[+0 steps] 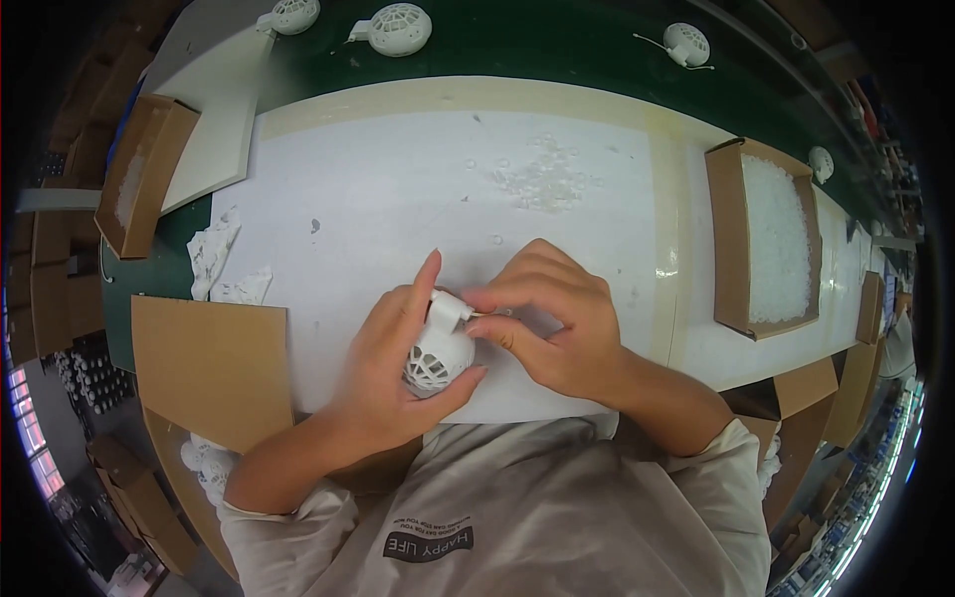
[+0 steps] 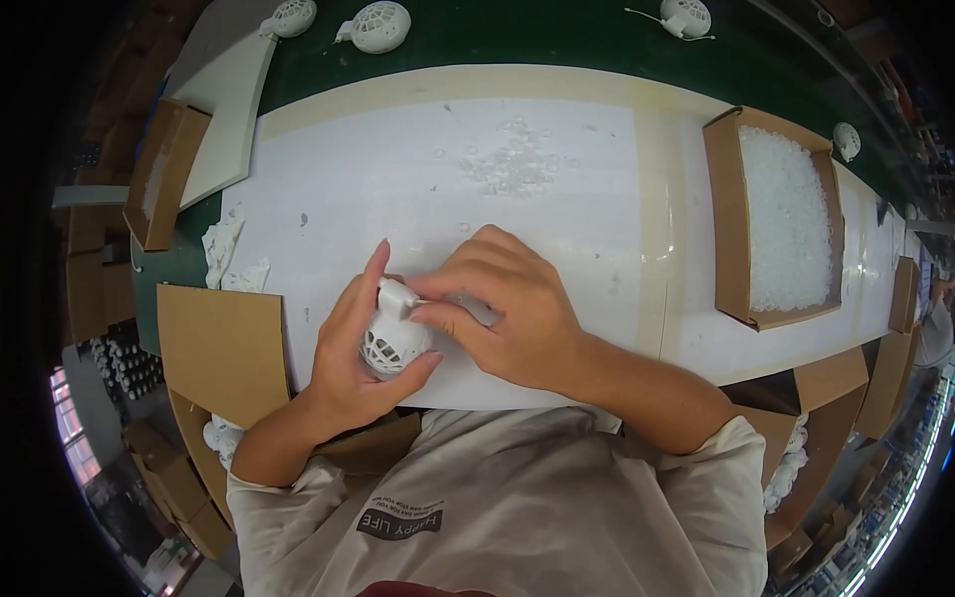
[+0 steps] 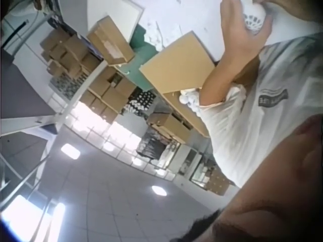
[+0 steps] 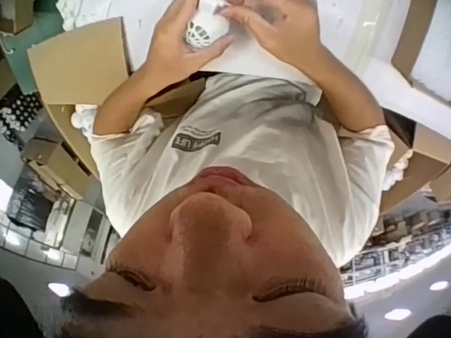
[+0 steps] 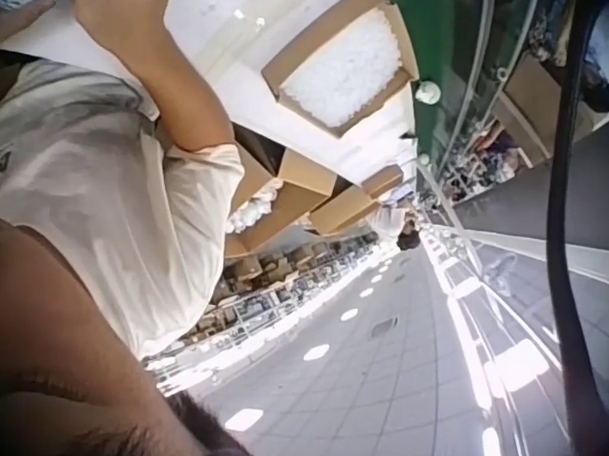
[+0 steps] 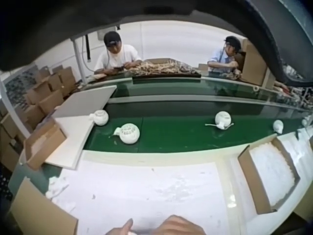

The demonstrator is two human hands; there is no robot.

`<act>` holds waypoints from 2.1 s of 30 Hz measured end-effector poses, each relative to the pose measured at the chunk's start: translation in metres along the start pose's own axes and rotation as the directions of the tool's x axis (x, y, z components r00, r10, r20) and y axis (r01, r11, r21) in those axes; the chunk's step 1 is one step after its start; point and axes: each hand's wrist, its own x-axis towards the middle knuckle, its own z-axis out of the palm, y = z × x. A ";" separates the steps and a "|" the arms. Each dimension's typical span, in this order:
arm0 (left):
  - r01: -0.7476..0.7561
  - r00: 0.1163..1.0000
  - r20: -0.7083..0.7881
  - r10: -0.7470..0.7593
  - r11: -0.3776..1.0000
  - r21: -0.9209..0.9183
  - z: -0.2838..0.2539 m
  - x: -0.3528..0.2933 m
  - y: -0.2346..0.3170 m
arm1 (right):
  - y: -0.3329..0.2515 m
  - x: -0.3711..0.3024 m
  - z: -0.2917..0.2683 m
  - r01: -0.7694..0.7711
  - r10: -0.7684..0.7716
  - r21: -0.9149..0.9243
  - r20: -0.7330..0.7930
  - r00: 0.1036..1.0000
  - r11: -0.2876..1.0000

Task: Assembling small white electronic components on a factory assembly line.

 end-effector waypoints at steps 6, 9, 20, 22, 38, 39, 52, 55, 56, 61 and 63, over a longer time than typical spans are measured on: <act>0.293 0.955 0.113 -0.273 0.831 -0.472 -0.011 -0.002 -0.005 | 0.002 0.010 -0.014 0.120 -0.152 -0.367 -0.061 0.986 0.922; 0.441 0.869 0.265 -0.419 0.412 -0.797 -0.019 -0.003 -0.013 | 0.013 0.011 -0.014 0.071 -0.112 -0.574 -0.037 0.993 0.816; 0.296 0.937 0.295 -0.190 -0.023 -0.955 -0.017 -0.004 -0.021 | 0.002 0.010 -0.019 -0.176 0.176 -0.084 -0.014 0.984 0.981; 0.304 0.938 0.299 -0.175 0.000 -0.953 -0.016 -0.006 -0.018 | -0.009 0.008 -0.019 -0.508 0.504 0.584 0.188 0.843 0.633; 0.367 0.930 0.350 -0.115 0.232 -0.901 -0.010 -0.007 -0.013 | 0.003 0.002 -0.005 -0.517 0.474 0.615 0.251 0.844 0.595; 0.358 0.933 0.339 -0.119 0.231 -0.905 -0.010 -0.007 -0.013 | 0.004 0.002 -0.004 -0.517 0.474 0.616 0.250 0.844 0.595; 0.417 0.908 0.407 -0.098 0.118 -0.901 -0.013 -0.009 -0.011 | 0.003 0.003 -0.009 -0.429 0.324 0.508 0.286 0.902 0.747; 0.478 0.871 0.463 -0.166 0.064 -0.876 -0.015 -0.001 -0.002 | 0.006 0.002 -0.007 -0.215 0.151 0.319 0.212 0.965 0.923; 0.507 0.848 0.491 -0.198 0.035 -0.861 -0.015 0.000 0.000 | 0.004 0.002 -0.006 -0.187 0.130 0.290 0.207 0.970 0.939; 0.568 0.821 0.528 -0.216 0.211 -0.796 -0.008 -0.005 -0.007 | -0.002 0.001 0.000 -0.438 0.305 0.491 0.330 0.893 0.753; 0.542 0.840 0.508 -0.189 0.302 -0.784 -0.008 -0.006 -0.008 | -0.003 0.000 -0.001 -0.565 0.383 0.582 0.416 0.825 0.585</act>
